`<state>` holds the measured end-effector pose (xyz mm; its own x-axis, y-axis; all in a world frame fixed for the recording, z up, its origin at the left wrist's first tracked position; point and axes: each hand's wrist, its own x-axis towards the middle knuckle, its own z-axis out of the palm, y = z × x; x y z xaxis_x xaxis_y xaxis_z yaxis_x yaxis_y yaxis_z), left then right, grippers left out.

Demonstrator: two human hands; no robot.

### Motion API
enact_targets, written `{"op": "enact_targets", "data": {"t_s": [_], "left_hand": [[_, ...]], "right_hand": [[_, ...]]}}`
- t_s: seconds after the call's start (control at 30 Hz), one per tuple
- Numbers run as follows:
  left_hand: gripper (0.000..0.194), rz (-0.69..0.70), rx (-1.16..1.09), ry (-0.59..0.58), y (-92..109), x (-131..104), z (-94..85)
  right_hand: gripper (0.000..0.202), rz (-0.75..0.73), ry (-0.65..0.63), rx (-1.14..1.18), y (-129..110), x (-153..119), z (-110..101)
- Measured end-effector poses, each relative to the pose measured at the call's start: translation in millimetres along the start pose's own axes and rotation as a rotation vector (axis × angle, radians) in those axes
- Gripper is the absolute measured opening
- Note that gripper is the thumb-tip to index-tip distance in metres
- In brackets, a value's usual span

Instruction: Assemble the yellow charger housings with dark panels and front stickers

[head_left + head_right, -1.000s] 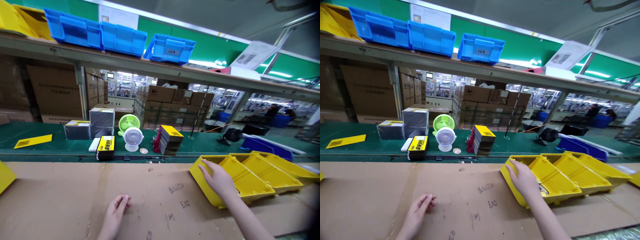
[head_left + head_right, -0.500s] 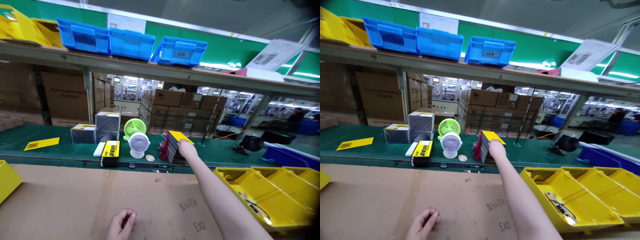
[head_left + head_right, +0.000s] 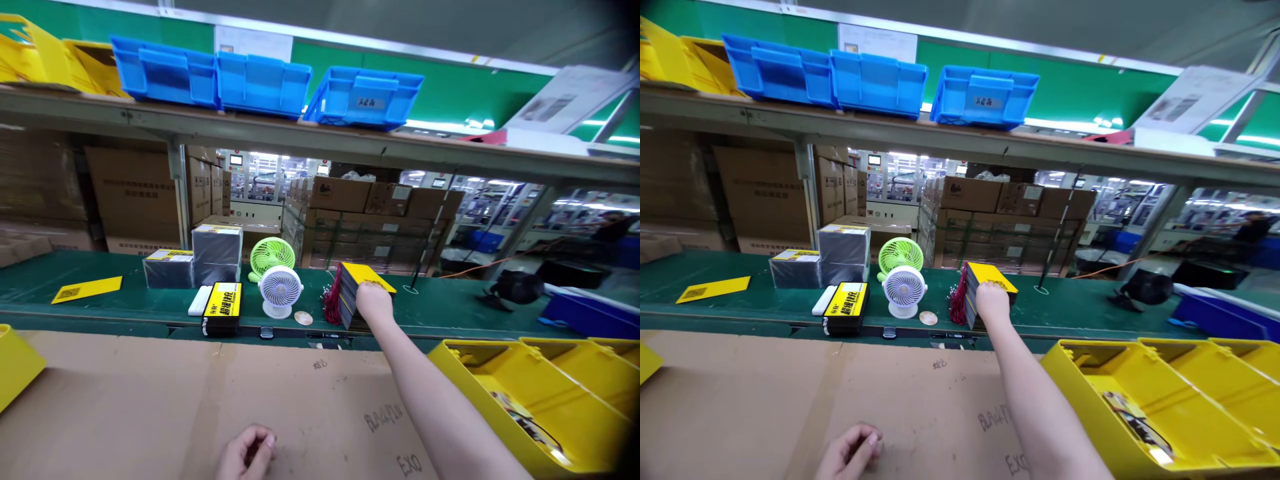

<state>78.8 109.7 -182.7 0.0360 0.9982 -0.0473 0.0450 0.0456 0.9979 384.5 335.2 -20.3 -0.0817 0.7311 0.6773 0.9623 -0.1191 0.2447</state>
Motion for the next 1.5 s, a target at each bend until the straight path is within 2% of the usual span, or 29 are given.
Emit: {"op": "enact_targets", "data": {"t_s": [0.1,0.2,0.3,0.4,0.47,0.53,0.63,0.7,0.83,0.9,1.0,1.1,1.2,1.37,1.43,1.5], "left_hand": [[0.045,0.008,-0.016,-0.018,5,-2,-2.1],[0.042,-0.01,-0.043,-0.054,12,-6,-4.7],[0.039,0.004,-0.05,-0.059,20,-9,-7.1],[0.037,0.03,-0.102,-0.073,25,-11,-8.7],[0.038,0.002,-0.245,-0.124,27,-14,-9.8],[0.044,-0.022,-0.479,-0.19,30,-18,-11.6],[0.06,-0.08,-0.867,-0.319,38,-25,-16.9],[0.075,-0.158,-1.046,-0.387,44,-29,-21.6],[0.084,-0.276,-1.144,-0.416,50,-33,-29.7],[0.082,-0.317,-1.104,-0.441,47,-35,-32.0],[0.067,-0.356,-0.985,-0.457,39,-39,-33.8],[0.058,-0.361,-0.897,-0.484,35,-45,-34.2],[0.059,-0.367,-0.895,-0.533,36,-47,-33.3],[0.066,-0.412,-0.925,-0.628,31,-42,-32.4],[0.068,-0.43,-0.948,-0.64,29,-40,-32.8],[0.071,-0.436,-0.979,-0.655,30,-39,-33.5]], "right_hand": [[0.02,-0.085,0.048,0.042,-3,-12,-20],[0.022,-0.202,0.096,0.105,-13,-39,-47],[0.02,-0.34,0.182,0.23,-31,-83,-77],[0.032,-0.473,0.412,0.579,-58,-137,-108],[0.045,-0.508,0.437,0.743,-80,-171,-129],[0.05,-0.532,0.41,0.853,-102,-199,-148],[0.043,-0.592,0.406,0.977,-131,-230,-170],[0.034,-0.639,0.372,1.034,-147,-242,-179],[0.026,-0.673,0.178,1.133,-165,-246,-193],[0.021,-0.542,0.075,1.161,-170,-236,-199],[0.024,-0.248,0.011,1.161,-176,-211,-205],[0.022,-0.121,-0.026,1.167,-185,-186,-204],[0.016,-0.074,-0.075,1.219,-192,-175,-197],[0.02,0.003,-0.129,1.284,-193,-182,-181],[0.029,-0.045,-0.134,1.236,-189,-189,-179],[0.04,-0.185,-0.12,1.134,-184,-197,-180]]}}
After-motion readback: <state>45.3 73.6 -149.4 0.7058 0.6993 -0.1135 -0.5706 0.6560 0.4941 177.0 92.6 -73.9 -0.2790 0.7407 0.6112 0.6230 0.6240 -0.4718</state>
